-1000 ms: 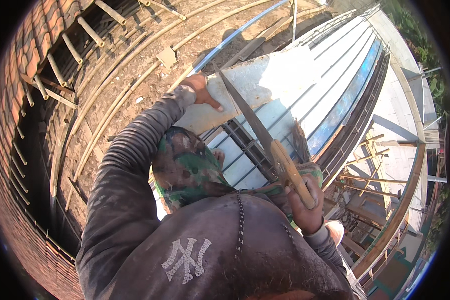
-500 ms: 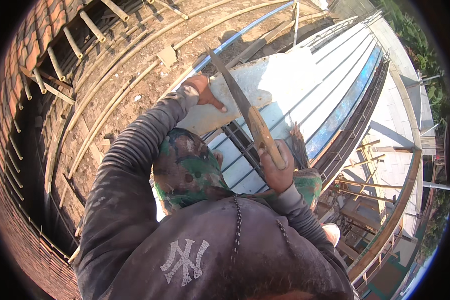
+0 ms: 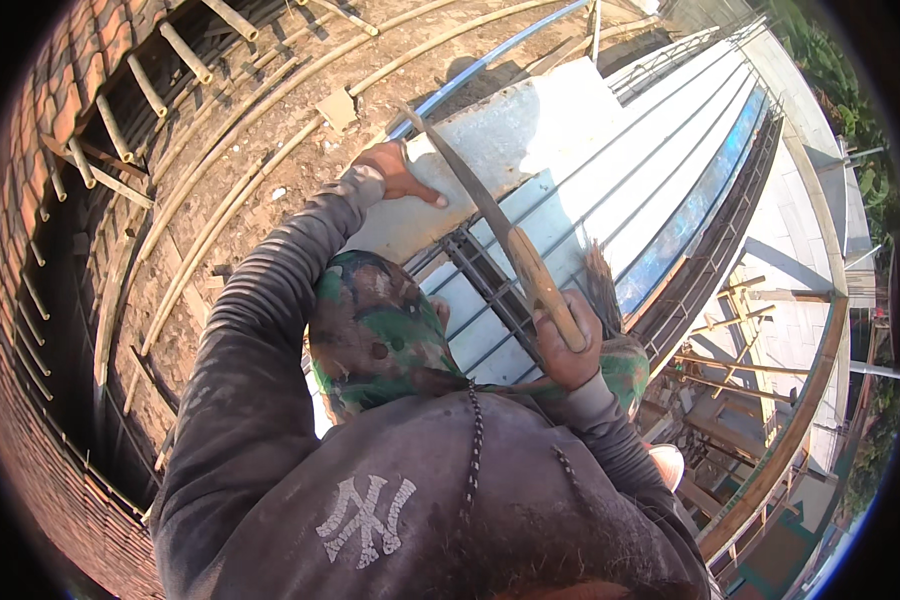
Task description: The person saws a piece of light-colored board with a hand saw and then hammers small metal fasteners into the roof framing.
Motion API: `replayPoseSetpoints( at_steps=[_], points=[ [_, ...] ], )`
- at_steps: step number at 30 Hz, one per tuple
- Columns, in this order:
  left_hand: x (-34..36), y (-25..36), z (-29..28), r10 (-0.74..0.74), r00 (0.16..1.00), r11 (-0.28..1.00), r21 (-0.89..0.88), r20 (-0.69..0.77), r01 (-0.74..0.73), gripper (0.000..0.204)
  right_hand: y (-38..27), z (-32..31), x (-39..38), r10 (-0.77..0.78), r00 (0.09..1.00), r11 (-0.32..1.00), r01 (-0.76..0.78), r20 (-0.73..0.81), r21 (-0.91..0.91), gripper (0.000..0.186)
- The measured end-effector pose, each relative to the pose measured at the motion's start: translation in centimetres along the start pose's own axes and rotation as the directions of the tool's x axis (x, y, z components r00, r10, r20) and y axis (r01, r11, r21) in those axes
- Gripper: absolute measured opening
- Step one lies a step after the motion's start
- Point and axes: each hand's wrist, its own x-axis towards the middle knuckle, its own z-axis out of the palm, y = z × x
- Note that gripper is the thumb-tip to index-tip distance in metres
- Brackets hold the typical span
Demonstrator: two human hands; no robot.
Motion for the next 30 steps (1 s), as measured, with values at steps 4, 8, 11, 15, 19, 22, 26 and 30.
replayPoseSetpoints(
  at_steps=[4, 8, 11, 15, 19, 22, 26, 30],
  points=[
    [0.2, 0.8, -0.1, 0.016, 0.982, 0.997, 0.076, 0.187, -0.031, 0.100, 1.2, -1.8, -1.9, 0.071, 0.997, 0.997, -0.071, 0.034, -0.003, 0.008],
    [0.2, 0.6, 1.2, 0.053, 0.990, 0.989, 0.131, 0.128, -0.070, 0.102, -4.8, -1.5, -1.9, 0.115, 0.993, 0.993, -0.114, 0.019, -0.015, 0.010],
    [0.7, 0.6, 0.7, 0.026, 0.998, 0.991, 0.128, 0.053, -0.033, 0.094, -6.2, -3.6, -3.8, 0.108, 0.994, 0.994, -0.107, 0.003, -0.024, 0.014],
    [1.2, -0.5, 0.9, 0.071, 0.983, 0.991, 0.103, 0.168, -0.089, 0.108, -6.8, -6.9, -8.1, 0.284, 0.958, 0.959, -0.285, 0.039, 0.003, 0.016],
    [2.2, -0.7, 1.4, -0.009, 0.985, 0.999, 0.052, 0.170, 0.001, 0.094, -4.9, -5.2, -5.9, 0.070, 0.996, 0.993, -0.064, 0.054, -0.095, 0.014],
    [2.1, -1.8, 2.0, 0.116, 0.985, 0.993, -0.048, 0.129, -0.110, 0.088, 0.2, 1.7, 0.7, -0.074, 0.997, 0.996, 0.075, 0.023, -0.043, 0.010],
    [1.2, -1.3, 0.7, -0.015, 0.995, 0.997, -0.069, 0.097, 0.021, 0.089, 2.8, 3.6, 3.3, -0.139, 0.989, 0.990, 0.137, -0.050, -0.033, 0.011],
    [1.1, -0.7, 1.0, 0.021, 0.986, 1.000, -0.024, 0.164, -0.017, 0.087, 1.6, 2.1, 1.9, -0.035, 0.999, 0.999, 0.035, -0.006, -0.005, 0.013]
  ],
)
